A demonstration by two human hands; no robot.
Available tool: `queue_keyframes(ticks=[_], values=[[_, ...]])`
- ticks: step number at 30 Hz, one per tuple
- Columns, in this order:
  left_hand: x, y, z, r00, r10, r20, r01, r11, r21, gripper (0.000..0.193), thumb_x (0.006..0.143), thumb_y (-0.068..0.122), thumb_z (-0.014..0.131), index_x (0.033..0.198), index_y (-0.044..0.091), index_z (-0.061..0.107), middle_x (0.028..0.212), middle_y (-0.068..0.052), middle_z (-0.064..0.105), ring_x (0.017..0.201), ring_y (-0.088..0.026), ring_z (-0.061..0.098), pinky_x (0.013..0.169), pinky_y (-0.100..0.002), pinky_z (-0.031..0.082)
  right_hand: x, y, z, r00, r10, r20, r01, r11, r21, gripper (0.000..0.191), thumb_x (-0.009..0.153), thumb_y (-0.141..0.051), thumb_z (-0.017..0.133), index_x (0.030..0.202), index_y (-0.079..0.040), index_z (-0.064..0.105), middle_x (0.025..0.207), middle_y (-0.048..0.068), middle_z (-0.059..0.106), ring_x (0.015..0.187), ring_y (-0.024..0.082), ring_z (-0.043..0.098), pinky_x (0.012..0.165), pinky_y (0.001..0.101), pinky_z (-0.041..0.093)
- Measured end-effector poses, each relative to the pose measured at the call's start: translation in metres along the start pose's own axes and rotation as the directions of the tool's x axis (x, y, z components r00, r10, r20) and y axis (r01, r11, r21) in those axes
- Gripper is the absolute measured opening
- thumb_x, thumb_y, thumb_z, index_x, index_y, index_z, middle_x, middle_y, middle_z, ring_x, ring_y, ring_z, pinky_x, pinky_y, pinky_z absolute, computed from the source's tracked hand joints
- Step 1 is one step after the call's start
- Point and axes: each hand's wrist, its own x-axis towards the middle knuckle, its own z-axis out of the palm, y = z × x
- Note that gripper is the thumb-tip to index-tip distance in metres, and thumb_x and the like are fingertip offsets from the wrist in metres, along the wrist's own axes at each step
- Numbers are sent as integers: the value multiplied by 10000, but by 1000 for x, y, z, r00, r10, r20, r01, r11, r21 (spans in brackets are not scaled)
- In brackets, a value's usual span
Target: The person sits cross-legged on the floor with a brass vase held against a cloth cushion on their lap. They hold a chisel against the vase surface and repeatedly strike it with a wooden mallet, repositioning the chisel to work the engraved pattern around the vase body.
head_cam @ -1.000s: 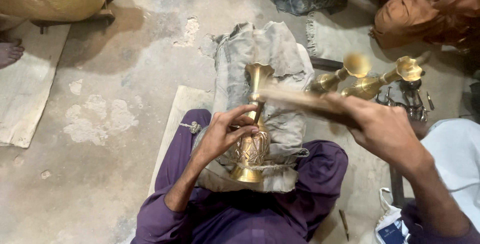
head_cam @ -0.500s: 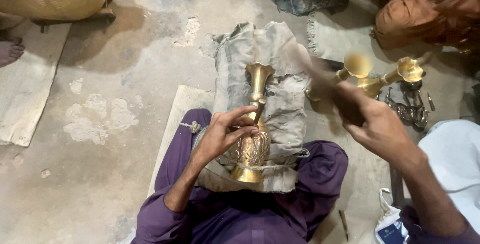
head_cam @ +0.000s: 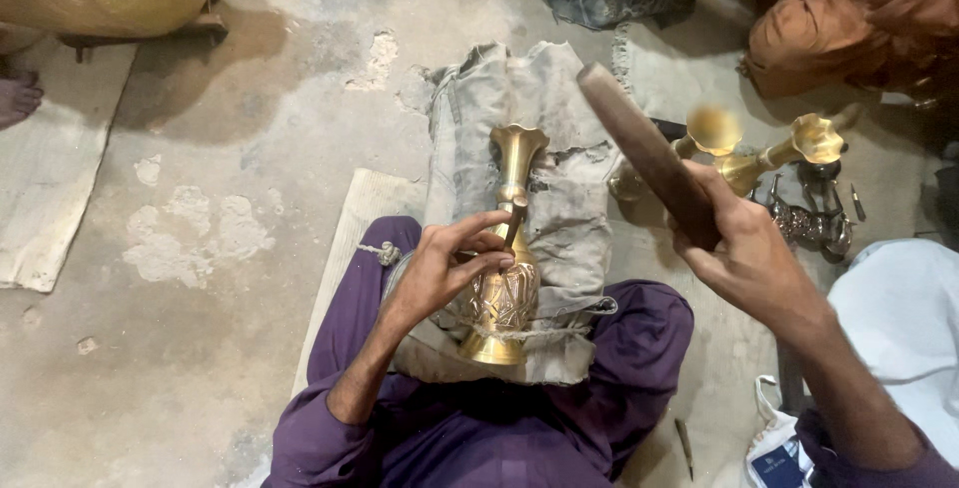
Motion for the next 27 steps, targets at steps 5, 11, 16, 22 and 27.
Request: queue_keyframes(ticks=[5,11,16,22,27], values=[[0,-3,1,1000,-6,-4,6,999,-35,507,921,94,737,1407,97,590,1026,-140,807,968,-208,807,837,-349,700,0,-1,-3,998,-67,2,65,963,-262,576,884,-79,669,1401,-320,582,1100,-3,774,815,224,761,829,410,624],[1,-2,0,1000,2,-2,-2,999,-50,508,913,87,751,1396,95,593,1022,-139,809,968,-205,806,834,-343,697,-1,-6,-3,990,-139,33,141,915,-378,646,798,-44,660,1402,-265,596,1166,41,759,894,225,761,669,395,617],[-1,-1,-2,1000,-23,2,23,999,-30,510,916,76,743,1402,95,590,1018,-139,807,959,-201,804,813,-346,692,-1,-6,-9,1000,-24,-15,24,1000,18,673,814,-71,680,1461,-207,553,1115,106,738,879,231,737,805,418,605],[-2,-1,-2,1000,7,-5,-7,999,-33,490,920,90,749,1387,82,603,1017,-137,809,963,-202,807,820,-343,691,-3,-7,-6,1000,-11,0,11,999,-43,713,811,-57,660,1484,-241,512,1031,53,742,840,211,742,784,388,618],[1,1,-3,1000,-13,-4,13,999,-48,456,917,86,766,1352,71,631,983,-129,818,949,-205,815,805,-345,685,-7,-10,-5,994,-20,107,58,930,-363,710,785,-46,651,1447,-279,541,1090,12,723,872,210,745,730,398,623]])
